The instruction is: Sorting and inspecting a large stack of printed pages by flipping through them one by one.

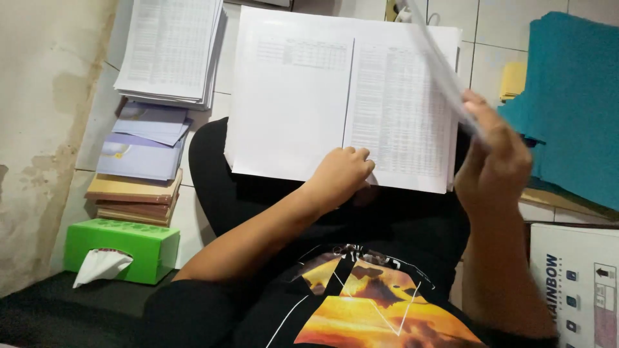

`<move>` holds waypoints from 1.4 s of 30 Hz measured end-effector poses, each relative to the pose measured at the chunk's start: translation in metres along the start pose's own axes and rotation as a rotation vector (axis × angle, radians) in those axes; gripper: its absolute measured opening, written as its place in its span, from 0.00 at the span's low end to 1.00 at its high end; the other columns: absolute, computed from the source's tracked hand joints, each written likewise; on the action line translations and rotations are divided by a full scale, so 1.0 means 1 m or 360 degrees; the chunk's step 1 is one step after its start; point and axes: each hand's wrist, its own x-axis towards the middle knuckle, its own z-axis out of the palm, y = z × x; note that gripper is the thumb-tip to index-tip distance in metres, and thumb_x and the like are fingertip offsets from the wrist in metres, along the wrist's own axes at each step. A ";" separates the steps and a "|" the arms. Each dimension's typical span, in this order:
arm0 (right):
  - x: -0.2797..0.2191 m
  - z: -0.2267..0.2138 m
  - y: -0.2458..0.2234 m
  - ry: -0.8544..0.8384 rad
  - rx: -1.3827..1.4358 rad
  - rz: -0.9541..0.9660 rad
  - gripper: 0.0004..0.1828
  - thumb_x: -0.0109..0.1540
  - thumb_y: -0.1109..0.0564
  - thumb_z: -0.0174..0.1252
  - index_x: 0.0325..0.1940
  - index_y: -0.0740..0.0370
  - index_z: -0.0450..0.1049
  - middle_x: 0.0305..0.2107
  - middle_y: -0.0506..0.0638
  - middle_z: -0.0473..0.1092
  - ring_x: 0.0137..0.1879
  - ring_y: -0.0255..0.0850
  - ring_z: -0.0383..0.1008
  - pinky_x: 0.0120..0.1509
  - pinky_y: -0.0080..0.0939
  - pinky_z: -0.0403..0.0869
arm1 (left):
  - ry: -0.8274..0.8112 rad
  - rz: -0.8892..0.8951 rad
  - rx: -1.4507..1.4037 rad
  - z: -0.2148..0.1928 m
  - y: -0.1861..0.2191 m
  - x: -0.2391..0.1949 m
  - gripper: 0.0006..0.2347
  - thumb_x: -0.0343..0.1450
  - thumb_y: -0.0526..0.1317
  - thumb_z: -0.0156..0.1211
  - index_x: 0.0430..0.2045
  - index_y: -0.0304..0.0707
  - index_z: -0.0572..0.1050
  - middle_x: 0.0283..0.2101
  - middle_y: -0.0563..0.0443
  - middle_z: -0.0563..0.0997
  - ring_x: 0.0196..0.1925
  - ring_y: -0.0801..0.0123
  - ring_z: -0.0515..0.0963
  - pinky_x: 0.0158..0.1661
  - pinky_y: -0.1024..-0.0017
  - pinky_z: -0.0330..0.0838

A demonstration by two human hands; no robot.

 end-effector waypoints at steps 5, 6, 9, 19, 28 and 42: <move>-0.068 0.050 0.009 -0.0572 0.0259 -0.0035 0.20 0.71 0.62 0.44 0.66 0.65 0.71 0.59 0.62 0.73 0.62 0.56 0.74 0.62 0.51 0.76 | -0.0009 0.0091 0.0205 0.019 -0.008 0.002 0.04 0.59 0.37 0.71 0.23 0.41 0.82 0.26 0.50 0.81 0.28 0.56 0.83 0.29 0.63 0.76; -0.084 0.061 0.010 -0.0724 0.0305 0.0045 0.22 0.69 0.63 0.43 0.67 0.62 0.69 0.57 0.61 0.73 0.61 0.55 0.74 0.60 0.51 0.76 | -0.0036 0.0113 0.0221 0.017 -0.007 0.001 0.02 0.59 0.36 0.69 0.19 0.43 0.82 0.22 0.51 0.81 0.26 0.56 0.83 0.28 0.62 0.75; -0.103 0.070 0.009 -0.0840 0.0447 0.0103 0.28 0.64 0.69 0.41 0.70 0.65 0.66 0.62 0.65 0.69 0.66 0.58 0.69 0.67 0.55 0.72 | -0.0069 0.0193 0.0236 0.014 -0.011 -0.004 0.01 0.61 0.37 0.66 0.19 0.47 0.82 0.21 0.54 0.82 0.28 0.59 0.84 0.31 0.64 0.75; -0.058 0.047 0.028 -0.1265 0.0738 0.0740 0.39 0.56 0.74 0.35 0.71 0.64 0.67 0.56 0.73 0.70 0.65 0.70 0.67 0.69 0.67 0.66 | 0.0866 0.0210 0.0239 -0.028 -0.059 -0.047 0.07 0.70 0.39 0.66 0.40 0.44 0.79 0.40 0.53 0.82 0.44 0.62 0.81 0.41 0.68 0.73; 0.036 0.132 -0.055 -0.0551 0.0405 0.0186 0.21 0.73 0.59 0.46 0.69 0.64 0.69 0.54 0.68 0.74 0.56 0.64 0.76 0.54 0.61 0.76 | 0.0012 -0.0191 0.0321 -0.072 -0.113 -0.124 0.16 0.59 0.47 0.77 0.35 0.44 0.81 0.39 0.50 0.82 0.40 0.57 0.83 0.42 0.67 0.76; -0.009 0.171 -0.144 -0.1166 0.0406 0.0012 0.30 0.64 0.60 0.52 0.69 0.77 0.62 0.64 0.74 0.62 0.71 0.64 0.63 0.74 0.56 0.64 | 0.0659 0.0222 0.0509 -0.065 -0.118 -0.138 0.09 0.77 0.42 0.54 0.26 0.49 0.75 0.29 0.63 0.78 0.40 0.71 0.76 0.43 0.71 0.67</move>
